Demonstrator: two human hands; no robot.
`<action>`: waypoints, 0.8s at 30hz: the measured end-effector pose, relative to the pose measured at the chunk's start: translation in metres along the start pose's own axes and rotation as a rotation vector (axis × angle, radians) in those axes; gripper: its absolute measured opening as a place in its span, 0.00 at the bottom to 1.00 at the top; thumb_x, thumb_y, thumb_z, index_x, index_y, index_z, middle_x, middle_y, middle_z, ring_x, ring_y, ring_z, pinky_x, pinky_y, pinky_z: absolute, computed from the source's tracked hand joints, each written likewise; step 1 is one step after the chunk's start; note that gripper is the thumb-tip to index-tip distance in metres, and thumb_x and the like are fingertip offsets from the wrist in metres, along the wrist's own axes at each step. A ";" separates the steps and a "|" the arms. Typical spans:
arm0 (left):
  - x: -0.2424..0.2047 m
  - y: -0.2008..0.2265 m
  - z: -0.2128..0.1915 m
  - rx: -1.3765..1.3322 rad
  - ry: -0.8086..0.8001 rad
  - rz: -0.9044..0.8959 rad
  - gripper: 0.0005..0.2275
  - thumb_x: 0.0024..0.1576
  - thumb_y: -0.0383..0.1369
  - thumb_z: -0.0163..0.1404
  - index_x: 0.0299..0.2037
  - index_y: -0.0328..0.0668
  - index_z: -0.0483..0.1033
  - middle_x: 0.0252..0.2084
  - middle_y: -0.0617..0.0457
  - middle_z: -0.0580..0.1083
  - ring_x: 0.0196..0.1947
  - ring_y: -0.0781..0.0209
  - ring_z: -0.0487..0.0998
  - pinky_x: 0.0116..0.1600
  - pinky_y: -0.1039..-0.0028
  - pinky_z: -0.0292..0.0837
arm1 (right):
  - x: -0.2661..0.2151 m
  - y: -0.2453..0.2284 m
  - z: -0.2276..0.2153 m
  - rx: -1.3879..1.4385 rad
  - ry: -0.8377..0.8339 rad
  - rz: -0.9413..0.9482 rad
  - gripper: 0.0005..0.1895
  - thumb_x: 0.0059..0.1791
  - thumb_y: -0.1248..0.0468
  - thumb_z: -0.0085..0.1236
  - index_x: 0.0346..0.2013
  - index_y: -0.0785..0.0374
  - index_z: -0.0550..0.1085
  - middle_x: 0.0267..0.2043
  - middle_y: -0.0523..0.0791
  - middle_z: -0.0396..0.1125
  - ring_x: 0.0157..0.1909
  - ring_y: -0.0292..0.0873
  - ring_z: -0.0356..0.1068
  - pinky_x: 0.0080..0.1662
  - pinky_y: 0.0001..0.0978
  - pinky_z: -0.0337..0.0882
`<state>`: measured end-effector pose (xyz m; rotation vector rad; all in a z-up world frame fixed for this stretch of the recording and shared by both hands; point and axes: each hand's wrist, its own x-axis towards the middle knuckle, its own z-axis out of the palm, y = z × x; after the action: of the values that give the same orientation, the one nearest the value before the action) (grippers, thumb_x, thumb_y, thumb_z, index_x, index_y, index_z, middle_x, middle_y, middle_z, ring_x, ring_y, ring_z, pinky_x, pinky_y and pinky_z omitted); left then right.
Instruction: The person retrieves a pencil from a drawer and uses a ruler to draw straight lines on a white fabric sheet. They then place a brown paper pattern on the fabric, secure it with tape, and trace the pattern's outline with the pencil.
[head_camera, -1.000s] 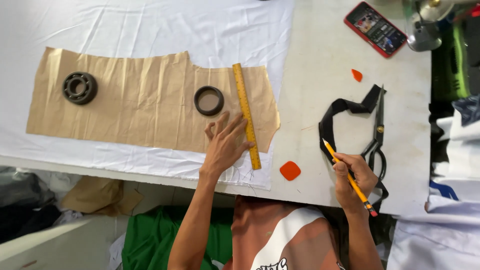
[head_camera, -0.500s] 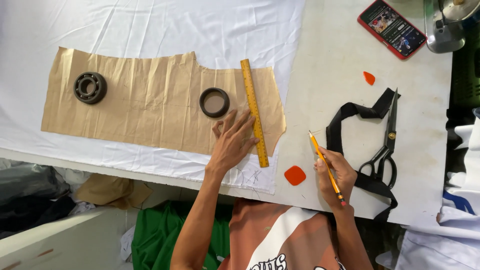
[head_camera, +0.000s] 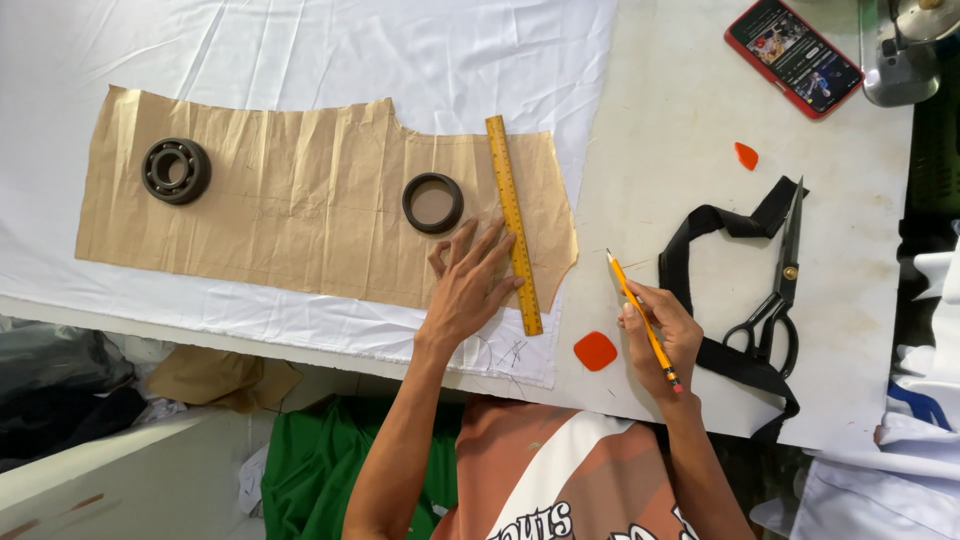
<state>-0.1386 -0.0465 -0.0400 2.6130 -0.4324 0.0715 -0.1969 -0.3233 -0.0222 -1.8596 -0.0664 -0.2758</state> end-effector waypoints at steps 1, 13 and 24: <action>0.000 -0.001 -0.001 0.000 -0.002 0.002 0.25 0.61 0.51 0.52 0.67 0.54 0.70 0.73 0.53 0.64 0.74 0.47 0.56 0.63 0.52 0.43 | -0.001 0.001 0.002 0.000 0.002 0.001 0.14 0.54 0.70 0.55 0.53 0.72 0.77 0.46 0.55 0.74 0.33 0.44 0.75 0.38 0.37 0.78; 0.003 -0.001 -0.002 0.007 -0.015 -0.002 0.25 0.61 0.52 0.52 0.67 0.54 0.70 0.74 0.53 0.63 0.74 0.48 0.56 0.63 0.51 0.41 | -0.002 0.006 0.007 0.056 0.012 0.032 0.13 0.55 0.69 0.54 0.52 0.72 0.77 0.47 0.55 0.73 0.32 0.41 0.73 0.36 0.34 0.77; 0.005 -0.002 -0.001 0.019 -0.042 -0.013 0.25 0.62 0.52 0.51 0.67 0.55 0.69 0.73 0.53 0.64 0.75 0.48 0.55 0.63 0.49 0.40 | -0.001 0.013 0.006 0.050 0.002 0.012 0.13 0.54 0.70 0.55 0.52 0.73 0.77 0.46 0.55 0.73 0.32 0.41 0.73 0.35 0.33 0.76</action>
<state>-0.1337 -0.0460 -0.0394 2.6393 -0.4318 0.0166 -0.1946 -0.3214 -0.0360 -1.8092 -0.0608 -0.2655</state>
